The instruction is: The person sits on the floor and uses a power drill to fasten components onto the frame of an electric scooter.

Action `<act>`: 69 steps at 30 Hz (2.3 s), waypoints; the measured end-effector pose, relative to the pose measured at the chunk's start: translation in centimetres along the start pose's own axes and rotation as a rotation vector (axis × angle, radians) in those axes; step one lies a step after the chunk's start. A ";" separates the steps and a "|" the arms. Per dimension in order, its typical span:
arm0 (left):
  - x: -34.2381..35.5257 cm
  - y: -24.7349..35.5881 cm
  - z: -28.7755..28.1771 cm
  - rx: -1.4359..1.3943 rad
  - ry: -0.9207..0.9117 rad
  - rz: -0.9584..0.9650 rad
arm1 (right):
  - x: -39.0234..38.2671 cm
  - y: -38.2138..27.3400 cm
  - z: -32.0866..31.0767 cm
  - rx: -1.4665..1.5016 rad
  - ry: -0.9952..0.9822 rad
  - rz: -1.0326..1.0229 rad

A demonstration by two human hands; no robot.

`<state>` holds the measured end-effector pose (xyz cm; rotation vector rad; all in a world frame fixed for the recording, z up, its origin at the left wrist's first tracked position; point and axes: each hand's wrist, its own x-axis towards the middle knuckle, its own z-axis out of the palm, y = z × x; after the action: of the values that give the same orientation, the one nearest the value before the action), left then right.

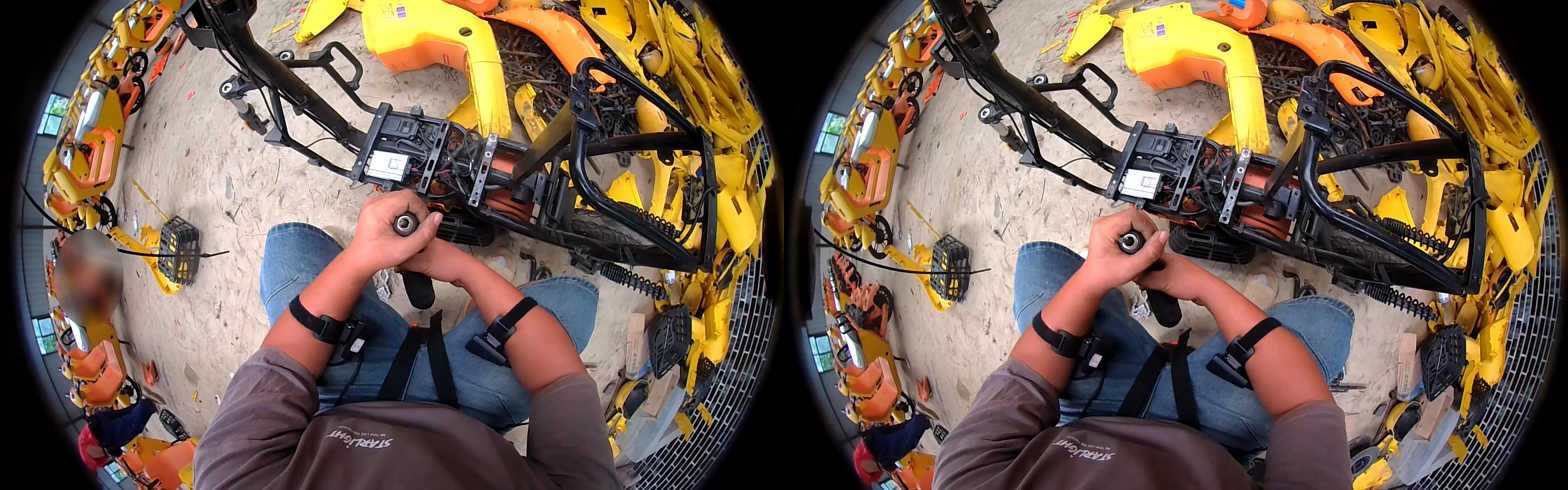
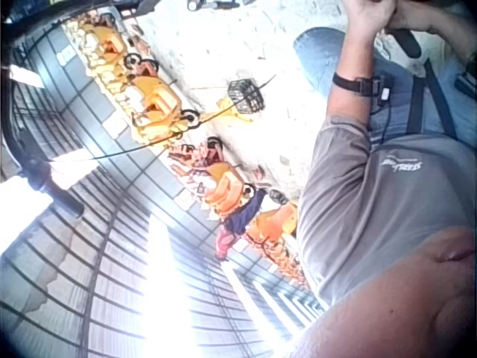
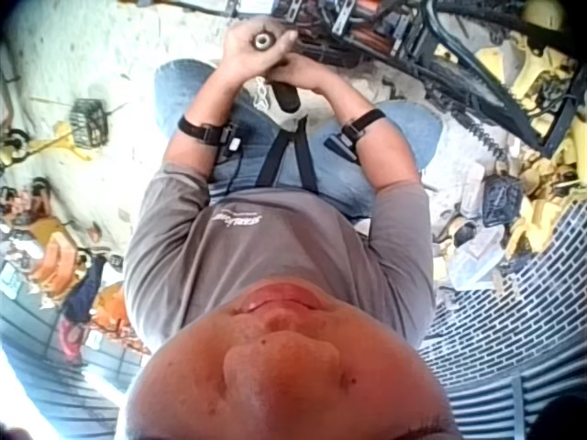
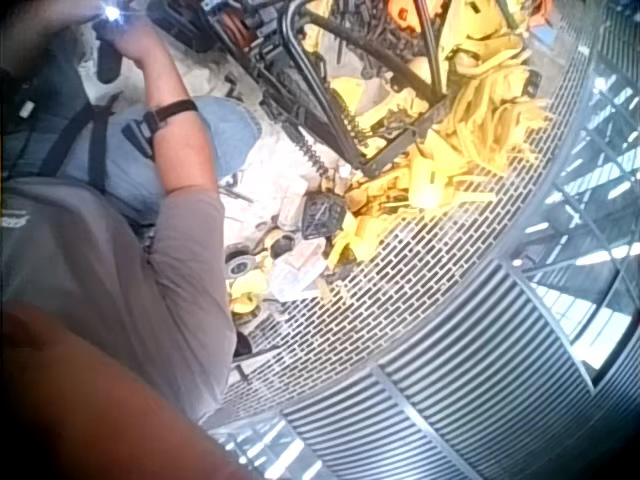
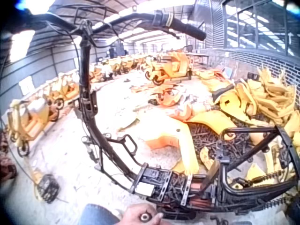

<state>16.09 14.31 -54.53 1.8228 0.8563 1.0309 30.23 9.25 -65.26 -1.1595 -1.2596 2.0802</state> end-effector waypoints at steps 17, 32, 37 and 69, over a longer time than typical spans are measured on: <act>-0.1 0.1 0.1 -0.026 0.010 -0.046 | -0.3 -0.2 0.1 0.008 -0.009 0.014; 0.0 0.8 -0.1 -0.042 0.033 -0.148 | -0.9 -0.8 0.3 -0.048 0.061 0.114; -0.1 0.7 -0.4 -0.051 0.042 -0.159 | -0.9 -0.4 0.6 -0.021 0.090 0.151; 0.0 0.0 1.1 -0.015 0.212 0.000 | -1.9 -2.2 2.1 0.083 0.169 0.028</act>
<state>17.07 13.91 -54.91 1.7219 0.9714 1.2431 29.45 7.91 -61.99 -1.2919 -1.0751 1.9876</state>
